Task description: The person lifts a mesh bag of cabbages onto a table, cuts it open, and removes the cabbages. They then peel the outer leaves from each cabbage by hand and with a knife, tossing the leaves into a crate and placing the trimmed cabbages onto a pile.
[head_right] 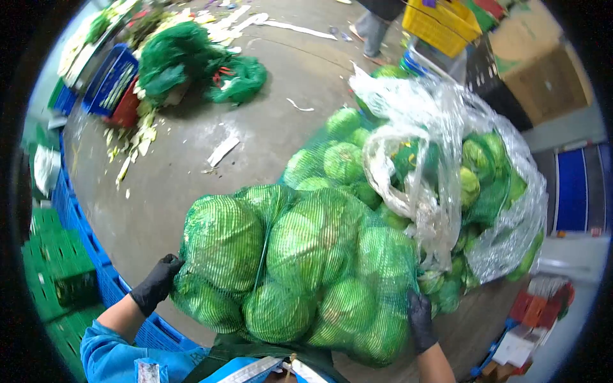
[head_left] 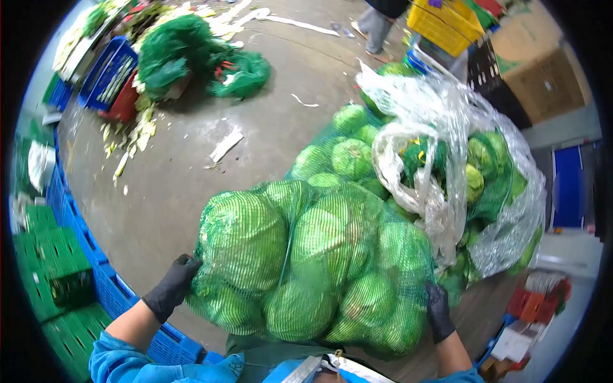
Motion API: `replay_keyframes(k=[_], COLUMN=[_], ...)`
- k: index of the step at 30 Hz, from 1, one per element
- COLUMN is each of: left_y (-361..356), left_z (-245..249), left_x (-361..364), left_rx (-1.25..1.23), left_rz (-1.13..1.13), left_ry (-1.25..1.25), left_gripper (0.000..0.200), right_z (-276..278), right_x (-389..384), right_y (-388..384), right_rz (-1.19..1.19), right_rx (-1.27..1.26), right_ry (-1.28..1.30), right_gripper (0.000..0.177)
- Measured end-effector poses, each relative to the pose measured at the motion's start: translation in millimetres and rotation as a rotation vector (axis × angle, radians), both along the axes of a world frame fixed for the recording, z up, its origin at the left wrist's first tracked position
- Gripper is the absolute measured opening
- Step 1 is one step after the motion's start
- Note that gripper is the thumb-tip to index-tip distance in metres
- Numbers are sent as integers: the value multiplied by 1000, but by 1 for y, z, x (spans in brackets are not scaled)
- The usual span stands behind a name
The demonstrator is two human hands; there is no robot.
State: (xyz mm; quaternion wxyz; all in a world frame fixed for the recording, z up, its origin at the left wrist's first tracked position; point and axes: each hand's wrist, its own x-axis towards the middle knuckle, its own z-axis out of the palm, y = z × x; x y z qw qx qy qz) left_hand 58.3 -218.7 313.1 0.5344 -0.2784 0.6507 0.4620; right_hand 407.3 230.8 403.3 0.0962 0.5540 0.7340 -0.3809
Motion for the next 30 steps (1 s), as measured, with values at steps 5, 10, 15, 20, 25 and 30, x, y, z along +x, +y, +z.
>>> replay_keyframes(k=[5, 10, 15, 20, 25, 30], left_y=[-88, -157, -228, -339, -401, -426], left_z=[61, 132, 130, 42, 114, 58], left_x=[94, 147, 156, 144, 102, 84], left_rx=[-14, 10, 192, 42, -88, -472], left_rz=[354, 773, 960, 1306, 1426, 1533], left_ry=[113, 294, 446, 602, 688, 908], left_gripper=[14, 12, 16, 36, 39, 42], right_z=[36, 51, 142, 123, 44, -36], right_x=[-20, -120, -316, -444, -526, -596], right_y=[-10, -7, -113, -293, -345, -421], right_rz=[267, 621, 904, 870, 1005, 852], right_rx=[172, 475, 158, -246, -280, -521], right_ry=[67, 338, 557, 732, 729, 823], right_gripper=[24, 26, 26, 22, 30, 29])
